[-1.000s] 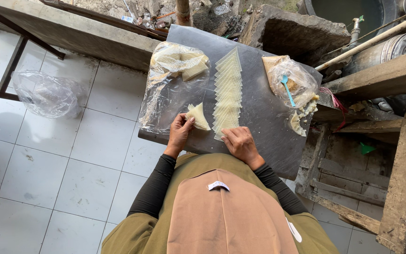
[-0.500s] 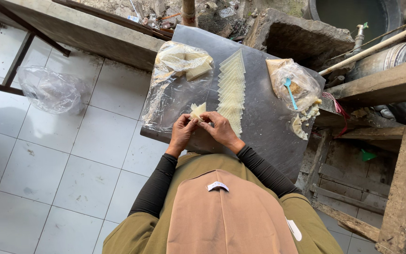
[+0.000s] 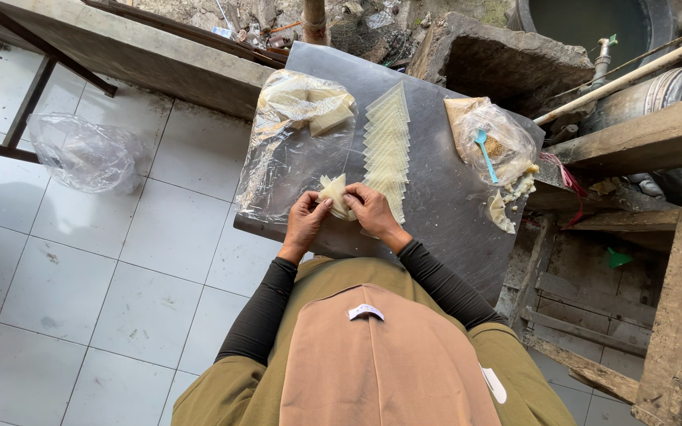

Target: The person peels thin triangular wrappers from a stack and places them into a new neat stack in the center of the workspace by hand.

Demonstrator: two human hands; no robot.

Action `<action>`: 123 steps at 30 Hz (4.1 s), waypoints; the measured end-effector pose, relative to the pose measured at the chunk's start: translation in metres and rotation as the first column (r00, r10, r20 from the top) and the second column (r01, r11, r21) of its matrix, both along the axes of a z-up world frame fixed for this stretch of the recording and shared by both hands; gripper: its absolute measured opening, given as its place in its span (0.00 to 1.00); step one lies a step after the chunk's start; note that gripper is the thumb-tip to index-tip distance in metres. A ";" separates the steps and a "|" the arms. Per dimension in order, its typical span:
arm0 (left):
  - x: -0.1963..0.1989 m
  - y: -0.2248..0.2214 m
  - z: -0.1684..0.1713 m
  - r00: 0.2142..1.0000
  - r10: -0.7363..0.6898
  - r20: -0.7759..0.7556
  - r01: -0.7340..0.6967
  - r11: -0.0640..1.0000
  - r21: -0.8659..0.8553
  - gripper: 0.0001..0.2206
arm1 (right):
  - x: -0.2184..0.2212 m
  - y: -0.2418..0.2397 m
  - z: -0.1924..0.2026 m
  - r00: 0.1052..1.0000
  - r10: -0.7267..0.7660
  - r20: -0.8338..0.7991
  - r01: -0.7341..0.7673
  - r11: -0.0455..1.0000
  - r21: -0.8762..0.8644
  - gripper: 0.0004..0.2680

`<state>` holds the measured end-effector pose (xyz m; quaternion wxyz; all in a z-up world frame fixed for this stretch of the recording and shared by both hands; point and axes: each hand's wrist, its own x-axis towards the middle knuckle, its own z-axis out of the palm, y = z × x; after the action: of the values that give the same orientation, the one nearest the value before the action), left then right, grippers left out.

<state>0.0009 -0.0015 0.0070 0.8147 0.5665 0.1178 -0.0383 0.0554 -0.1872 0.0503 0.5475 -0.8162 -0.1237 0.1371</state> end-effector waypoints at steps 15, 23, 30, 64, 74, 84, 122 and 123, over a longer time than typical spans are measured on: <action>0.000 0.003 -0.003 1.000 -0.018 -0.023 0.017 0.999 -0.031 0.06 | -0.026 -0.090 0.058 0.742 0.071 0.666 0.236 0.903 -0.359 0.06; 0.000 0.004 -0.001 1.000 -0.012 -0.010 0.012 1.000 -0.017 0.06 | -0.069 -0.081 0.041 0.705 0.313 0.637 0.121 0.831 -0.543 0.08; -0.001 0.004 0.000 1.000 -0.018 -0.004 0.018 1.000 -0.024 0.07 | -0.075 -0.079 0.033 0.672 0.326 0.665 0.107 0.846 -0.523 0.08; -0.006 0.003 -0.008 0.998 -0.046 0.042 0.045 0.999 0.023 0.10 | -0.017 0.008 0.021 0.968 0.104 0.229 -0.085 0.992 -0.092 0.11; -0.007 0.003 0.007 0.998 -0.052 0.021 0.050 0.994 0.093 0.11 | -0.018 0.003 0.016 0.964 0.065 0.258 -0.045 0.996 -0.082 0.08; -0.009 -0.003 0.009 0.998 -0.016 0.056 -0.004 0.939 0.344 0.10 | -0.023 0.005 0.017 0.988 0.041 0.151 -0.040 0.999 -0.009 0.06; -0.011 -0.003 0.003 0.995 -0.023 0.098 -0.009 0.948 0.318 0.07 | -0.020 0.004 0.015 0.990 0.070 0.124 -0.075 0.997 0.034 0.08; -0.011 -0.003 0.004 0.996 -0.022 0.085 -0.007 0.945 0.326 0.07 | -0.019 0.002 0.016 0.992 0.046 0.120 -0.046 0.999 -0.001 0.08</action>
<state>-0.0106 -0.0047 0.0108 0.7141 0.6949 0.0846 0.0035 0.0367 -0.1853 0.0665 0.5367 -0.8193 -0.1752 0.1002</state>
